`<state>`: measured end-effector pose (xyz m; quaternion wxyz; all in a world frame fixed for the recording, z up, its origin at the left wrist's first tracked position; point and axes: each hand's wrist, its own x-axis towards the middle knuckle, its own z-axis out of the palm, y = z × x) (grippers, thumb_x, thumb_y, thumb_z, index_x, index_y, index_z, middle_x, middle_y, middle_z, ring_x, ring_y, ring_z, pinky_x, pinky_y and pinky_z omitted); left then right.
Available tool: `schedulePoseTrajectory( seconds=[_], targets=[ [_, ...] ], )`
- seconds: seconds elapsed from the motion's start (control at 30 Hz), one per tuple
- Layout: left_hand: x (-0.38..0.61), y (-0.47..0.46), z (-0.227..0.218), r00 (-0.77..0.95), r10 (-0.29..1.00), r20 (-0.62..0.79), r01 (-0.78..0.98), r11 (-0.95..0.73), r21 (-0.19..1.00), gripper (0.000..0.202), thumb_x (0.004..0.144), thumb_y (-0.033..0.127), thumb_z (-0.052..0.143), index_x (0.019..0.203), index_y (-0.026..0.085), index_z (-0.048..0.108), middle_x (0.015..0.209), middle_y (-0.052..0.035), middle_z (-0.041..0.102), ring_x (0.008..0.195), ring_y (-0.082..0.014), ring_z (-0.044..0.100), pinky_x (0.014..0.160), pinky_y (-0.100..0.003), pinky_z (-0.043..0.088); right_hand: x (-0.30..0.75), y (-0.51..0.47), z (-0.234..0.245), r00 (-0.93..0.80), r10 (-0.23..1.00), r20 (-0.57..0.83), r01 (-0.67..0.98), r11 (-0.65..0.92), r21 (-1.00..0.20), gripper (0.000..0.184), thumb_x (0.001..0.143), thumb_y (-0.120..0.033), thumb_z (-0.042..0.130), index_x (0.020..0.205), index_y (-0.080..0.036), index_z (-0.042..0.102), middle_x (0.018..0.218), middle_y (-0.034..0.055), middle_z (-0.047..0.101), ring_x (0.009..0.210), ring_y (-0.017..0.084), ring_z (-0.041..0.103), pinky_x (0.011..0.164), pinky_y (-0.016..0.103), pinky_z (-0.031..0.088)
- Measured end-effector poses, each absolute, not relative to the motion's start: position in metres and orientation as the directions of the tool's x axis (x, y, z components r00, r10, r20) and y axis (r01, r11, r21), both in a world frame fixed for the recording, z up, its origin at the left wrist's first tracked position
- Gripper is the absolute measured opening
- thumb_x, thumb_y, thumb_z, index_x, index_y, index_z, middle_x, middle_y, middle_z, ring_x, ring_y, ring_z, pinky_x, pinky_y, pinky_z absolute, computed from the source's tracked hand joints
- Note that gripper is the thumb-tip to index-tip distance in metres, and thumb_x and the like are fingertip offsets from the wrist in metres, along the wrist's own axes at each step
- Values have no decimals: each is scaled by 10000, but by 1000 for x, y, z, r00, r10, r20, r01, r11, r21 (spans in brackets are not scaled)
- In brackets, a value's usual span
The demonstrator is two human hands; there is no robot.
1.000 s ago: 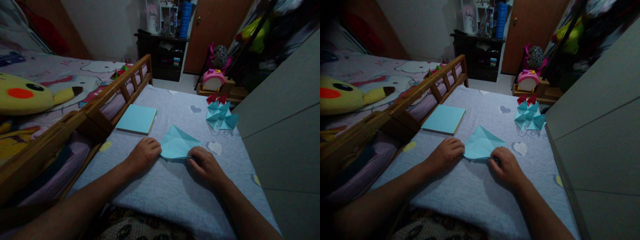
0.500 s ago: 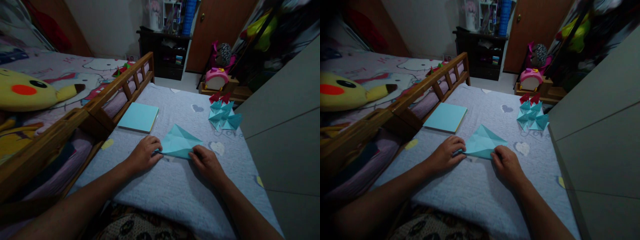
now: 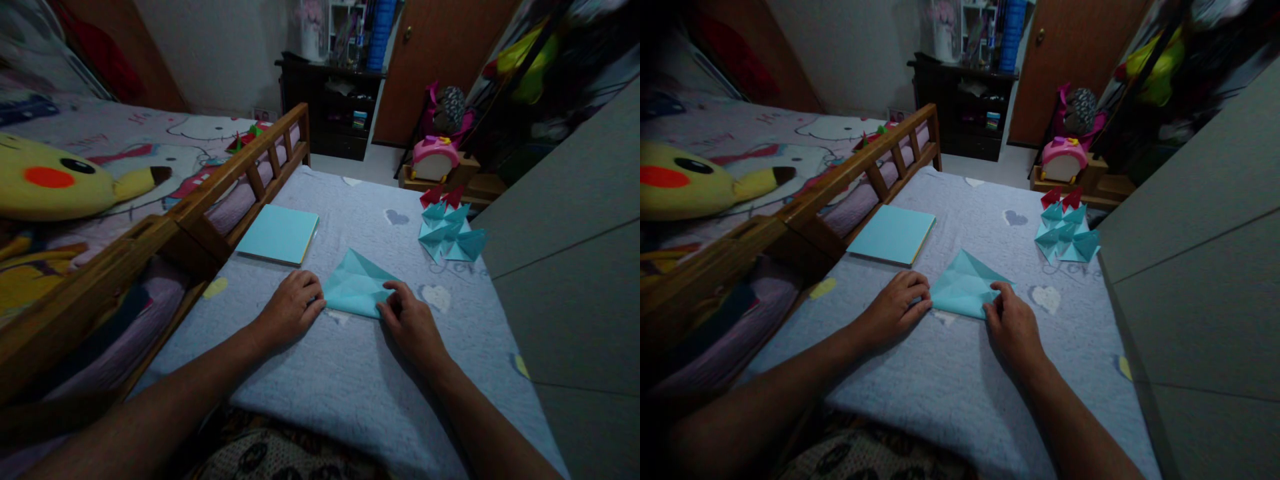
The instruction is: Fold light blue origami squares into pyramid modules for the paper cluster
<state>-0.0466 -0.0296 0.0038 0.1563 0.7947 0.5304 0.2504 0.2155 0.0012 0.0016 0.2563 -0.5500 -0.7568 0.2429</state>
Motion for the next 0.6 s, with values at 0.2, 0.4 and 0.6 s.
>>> schedulePoseTrajectory(
  seconds=[0.2, 0.4, 0.6],
  targets=[
    [-44, -31, 5, 317, 912, 261, 811, -403, 425, 75, 914, 192, 570, 862, 182, 622, 989, -78, 609, 970, -250, 548, 884, -421, 480, 213, 2, -4, -227, 966, 123, 724, 252, -642, 282, 864, -301, 532, 1127, -199, 514, 709, -20, 622, 593, 182, 598, 614, 298, 421],
    [-27, -43, 10, 554, 742, 378, 753, -640, 153, 254, 990, 136, 470, 1202, 181, 604, 1286, -93, 645, 1182, -270, 542, 1019, -440, 440, 211, 2, -2, -236, 965, 112, 743, 254, -619, 239, 850, -294, 552, 1069, -204, 523, 695, -21, 616, 575, 178, 585, 592, 292, 402],
    [-11, -54, 4, 684, 663, 304, 670, -736, 98, 315, 1028, 163, 432, 1313, 126, 560, 1373, -128, 618, 1263, -269, 539, 1036, -409, 445, 210, 1, -1, -232, 967, 109, 754, 250, -608, 240, 854, -294, 553, 1072, -200, 521, 698, -21, 612, 585, 177, 586, 603, 293, 407]
  ],
)
